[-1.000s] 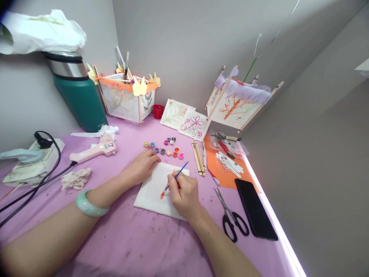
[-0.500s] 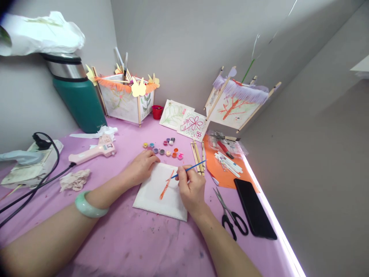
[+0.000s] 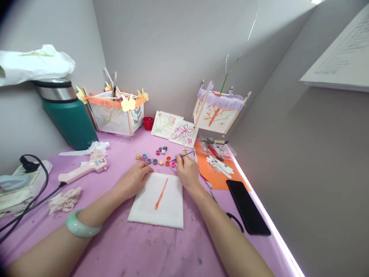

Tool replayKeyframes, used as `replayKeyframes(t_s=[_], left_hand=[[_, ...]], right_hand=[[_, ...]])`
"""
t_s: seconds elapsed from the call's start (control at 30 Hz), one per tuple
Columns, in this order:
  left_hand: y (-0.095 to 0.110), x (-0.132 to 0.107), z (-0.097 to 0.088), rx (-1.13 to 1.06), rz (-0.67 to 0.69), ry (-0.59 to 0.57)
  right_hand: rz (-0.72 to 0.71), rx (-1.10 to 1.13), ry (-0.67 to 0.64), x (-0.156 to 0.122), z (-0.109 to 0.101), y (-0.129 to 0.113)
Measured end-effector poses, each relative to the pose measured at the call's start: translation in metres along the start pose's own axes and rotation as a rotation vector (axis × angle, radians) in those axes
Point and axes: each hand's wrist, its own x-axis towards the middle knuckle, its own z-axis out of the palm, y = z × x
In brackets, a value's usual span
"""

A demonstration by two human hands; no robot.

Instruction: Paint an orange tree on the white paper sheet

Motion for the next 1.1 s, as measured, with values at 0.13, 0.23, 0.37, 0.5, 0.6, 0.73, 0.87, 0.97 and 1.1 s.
replayKeyframes(t_s=[0.13, 0.23, 0.37, 0.5, 0.6, 0.73, 0.87, 0.97, 1.1], left_hand=[[0.0, 0.0, -0.001, -0.007, 0.0, -0.004], [0.001, 0.001, 0.0, -0.015, -0.004, 0.002], [0.0, 0.001, 0.002, -0.018, -0.011, 0.004], [-0.002, 0.002, 0.004, -0.024, 0.012, 0.015], [-0.003, 0.002, 0.004, -0.028, 0.011, 0.01], [-0.003, 0.003, 0.004, -0.023, 0.009, 0.011], [-0.001, 0.002, 0.002, -0.017, 0.003, 0.015], [0.001, 0.001, -0.001, -0.019, 0.003, 0.009], [0.003, 0.0, -0.002, -0.014, -0.011, -0.006]], right_hand=[[0.007, -0.133, -0.08, 0.008, 0.008, 0.002], [0.014, -0.158, -0.126, 0.014, 0.011, 0.0], [0.001, -0.176, -0.132, 0.019, 0.015, -0.001], [-0.009, -0.171, -0.135, 0.02, 0.015, -0.002], [-0.012, -0.143, -0.129, 0.02, 0.015, -0.002], [-0.026, -0.078, -0.109, 0.017, 0.01, 0.001], [-0.021, 0.021, -0.067, 0.007, -0.004, 0.001], [0.044, 0.209, 0.018, -0.009, -0.019, -0.002], [0.111, 0.379, 0.099, -0.036, -0.031, -0.002]])
